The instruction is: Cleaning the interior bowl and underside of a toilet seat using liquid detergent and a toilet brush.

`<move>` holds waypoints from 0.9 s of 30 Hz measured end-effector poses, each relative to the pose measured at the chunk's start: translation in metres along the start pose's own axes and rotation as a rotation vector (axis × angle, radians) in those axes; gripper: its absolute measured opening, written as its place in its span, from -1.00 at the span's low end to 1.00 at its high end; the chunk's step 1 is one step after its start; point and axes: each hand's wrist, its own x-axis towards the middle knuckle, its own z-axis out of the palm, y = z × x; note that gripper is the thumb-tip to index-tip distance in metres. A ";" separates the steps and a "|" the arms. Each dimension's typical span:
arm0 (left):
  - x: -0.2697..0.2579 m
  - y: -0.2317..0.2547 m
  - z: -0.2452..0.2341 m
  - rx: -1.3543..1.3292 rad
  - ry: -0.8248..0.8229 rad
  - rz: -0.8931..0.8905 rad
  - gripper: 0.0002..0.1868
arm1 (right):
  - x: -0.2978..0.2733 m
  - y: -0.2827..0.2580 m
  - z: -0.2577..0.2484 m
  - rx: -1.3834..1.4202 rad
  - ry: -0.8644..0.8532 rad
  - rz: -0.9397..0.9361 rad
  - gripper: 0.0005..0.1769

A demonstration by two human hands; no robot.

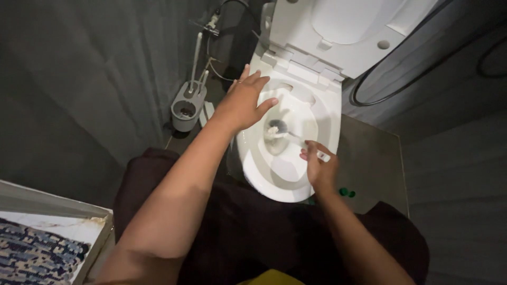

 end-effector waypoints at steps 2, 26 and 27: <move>0.001 0.000 -0.001 0.014 -0.004 -0.014 -0.27 | 0.012 0.015 -0.001 0.219 -0.029 -0.019 -0.64; -0.009 0.000 -0.021 -0.012 0.051 -0.022 -0.26 | 0.054 -0.034 -0.059 -0.659 -0.440 -0.119 -0.71; -0.008 0.000 -0.024 -0.010 0.058 -0.028 -0.26 | 0.060 -0.033 -0.058 -0.661 -0.446 -0.126 -0.71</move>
